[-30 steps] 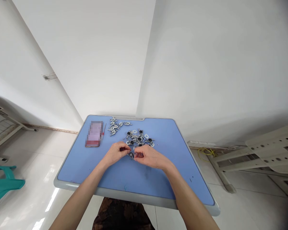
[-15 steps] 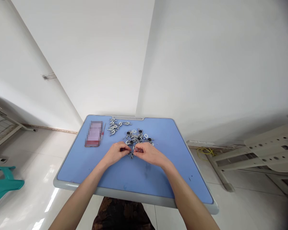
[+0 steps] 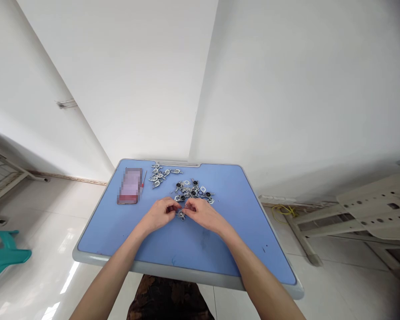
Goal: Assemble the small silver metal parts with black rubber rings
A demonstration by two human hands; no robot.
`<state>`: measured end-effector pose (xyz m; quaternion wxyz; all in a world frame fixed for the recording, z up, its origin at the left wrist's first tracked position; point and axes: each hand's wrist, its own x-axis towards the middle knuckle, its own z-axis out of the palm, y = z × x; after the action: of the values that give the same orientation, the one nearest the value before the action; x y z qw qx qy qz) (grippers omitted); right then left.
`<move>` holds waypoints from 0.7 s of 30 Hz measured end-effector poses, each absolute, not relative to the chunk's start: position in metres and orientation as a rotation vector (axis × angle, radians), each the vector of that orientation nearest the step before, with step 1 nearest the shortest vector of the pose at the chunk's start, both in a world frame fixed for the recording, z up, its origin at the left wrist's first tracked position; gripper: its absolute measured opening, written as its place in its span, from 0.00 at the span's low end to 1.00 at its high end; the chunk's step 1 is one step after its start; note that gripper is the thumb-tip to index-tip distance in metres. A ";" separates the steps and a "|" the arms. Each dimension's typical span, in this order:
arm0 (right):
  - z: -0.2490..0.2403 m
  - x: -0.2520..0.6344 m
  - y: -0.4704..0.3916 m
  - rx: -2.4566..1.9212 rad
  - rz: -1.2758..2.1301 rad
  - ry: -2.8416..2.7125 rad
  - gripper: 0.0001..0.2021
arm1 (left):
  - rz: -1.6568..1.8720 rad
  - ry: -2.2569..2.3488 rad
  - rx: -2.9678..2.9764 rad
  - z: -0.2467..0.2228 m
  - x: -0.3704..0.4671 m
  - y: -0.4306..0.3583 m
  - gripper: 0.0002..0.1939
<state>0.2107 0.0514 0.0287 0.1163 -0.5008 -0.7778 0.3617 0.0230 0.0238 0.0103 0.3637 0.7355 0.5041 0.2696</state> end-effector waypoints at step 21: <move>0.037 0.220 0.049 -1.456 0.855 -2.633 0.05 | 0.490 1.456 2.243 0.015 0.035 0.013 0.06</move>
<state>0.2197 0.0492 0.0374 0.0067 -0.4656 -0.8417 0.2733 0.0355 0.0126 0.0146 0.2100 0.8067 0.5235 0.1763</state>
